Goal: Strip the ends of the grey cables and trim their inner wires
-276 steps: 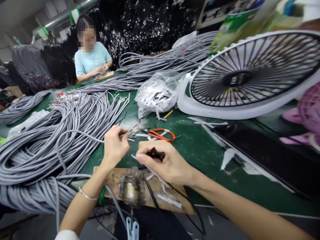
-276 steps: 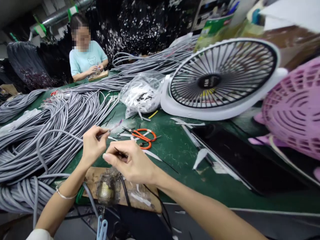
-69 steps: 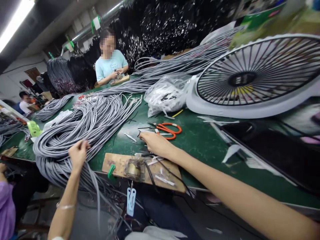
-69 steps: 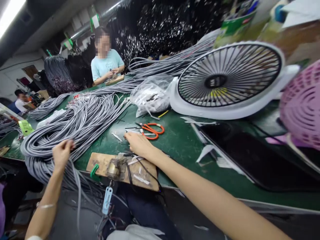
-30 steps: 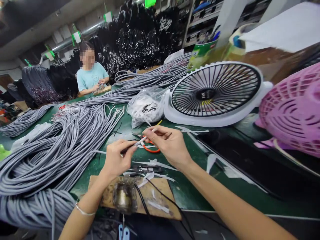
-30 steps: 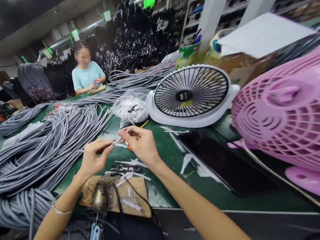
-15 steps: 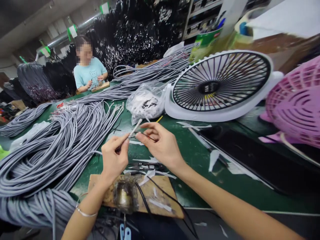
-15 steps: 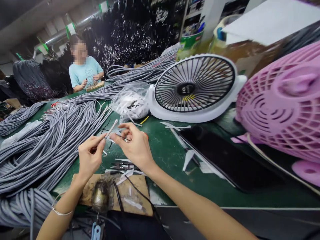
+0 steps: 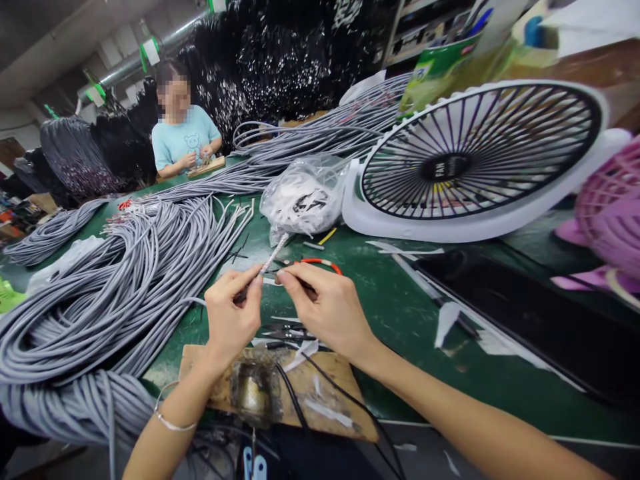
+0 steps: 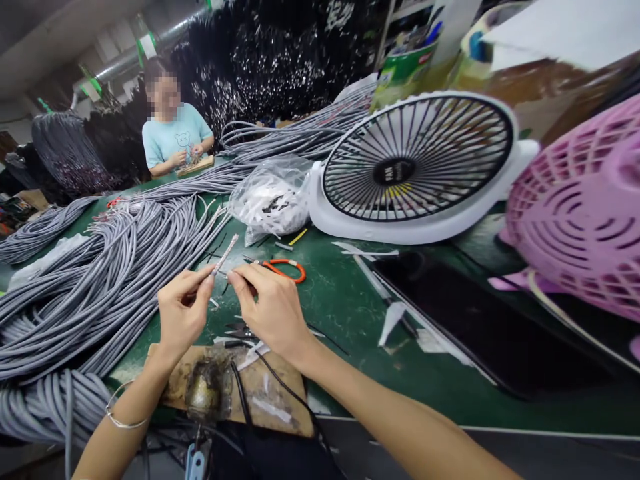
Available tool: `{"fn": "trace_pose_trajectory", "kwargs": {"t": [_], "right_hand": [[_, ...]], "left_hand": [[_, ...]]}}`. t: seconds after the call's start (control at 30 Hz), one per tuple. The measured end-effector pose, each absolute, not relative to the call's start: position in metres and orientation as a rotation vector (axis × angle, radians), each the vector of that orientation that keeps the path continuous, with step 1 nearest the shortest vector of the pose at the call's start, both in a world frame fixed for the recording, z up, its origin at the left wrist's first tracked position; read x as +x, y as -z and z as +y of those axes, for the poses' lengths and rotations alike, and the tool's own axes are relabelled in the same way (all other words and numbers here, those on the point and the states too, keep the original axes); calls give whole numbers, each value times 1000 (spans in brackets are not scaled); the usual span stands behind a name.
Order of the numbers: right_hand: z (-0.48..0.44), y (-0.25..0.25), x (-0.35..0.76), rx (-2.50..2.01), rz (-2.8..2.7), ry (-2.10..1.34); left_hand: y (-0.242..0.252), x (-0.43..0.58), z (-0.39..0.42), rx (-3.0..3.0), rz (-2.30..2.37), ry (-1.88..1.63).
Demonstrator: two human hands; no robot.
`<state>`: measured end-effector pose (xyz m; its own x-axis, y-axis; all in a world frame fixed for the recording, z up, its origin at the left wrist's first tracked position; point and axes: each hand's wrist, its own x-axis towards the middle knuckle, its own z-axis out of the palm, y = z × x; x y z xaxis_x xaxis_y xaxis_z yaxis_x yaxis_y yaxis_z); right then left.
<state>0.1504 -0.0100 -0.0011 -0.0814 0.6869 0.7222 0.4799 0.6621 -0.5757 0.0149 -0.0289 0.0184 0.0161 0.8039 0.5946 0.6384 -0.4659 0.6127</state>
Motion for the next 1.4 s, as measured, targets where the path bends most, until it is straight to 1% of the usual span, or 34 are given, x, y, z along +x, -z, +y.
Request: {"fn": "trace_pose_trajectory", "kwargs": {"t": [0.1, 0.23, 0.3, 0.37, 0.5, 0.57, 0.63, 0.73, 0.87, 1.17, 1.33, 1.4], "right_hand": [[-10, 2, 151, -953, -1712, -253], [-10, 3, 150, -963, -1677, -441], [-11, 4, 149, -961, -1663, -463], [-13, 5, 148, -944, -1666, -320], [-17, 6, 145, -852, -1681, 149], [-17, 6, 144, -838, -1697, 234], [-16, 5, 144, -855, -1720, 180], [-13, 3, 146, -893, -1725, 69], [-12, 2, 151, -867, -1657, 114], [-16, -1, 151, -891, -1730, 75], [-16, -2, 148, -922, -1681, -208], [-18, -1, 147, -929, -1656, -241]], "left_hand": [[-18, 15, -29, 2161, 1534, -1441], [-17, 17, -29, 2283, 1500, -1448], [-17, 18, -29, 2302, 1481, -1442], [-17, 20, -28, 2262, 1491, -1430], [-15, 19, -26, 2068, 1514, -1385], [-14, 18, -25, 1935, 1503, -1362], [-14, 15, -25, 1830, 1484, -1375], [-18, 12, -26, 1796, 1483, -1488], [-22, 11, -29, 1897, 1526, -1600], [-19, 13, -31, 2135, 1529, -1587], [-17, 16, -33, 2349, 1495, -1593], [-17, 18, -32, 2376, 1494, -1596]]}}
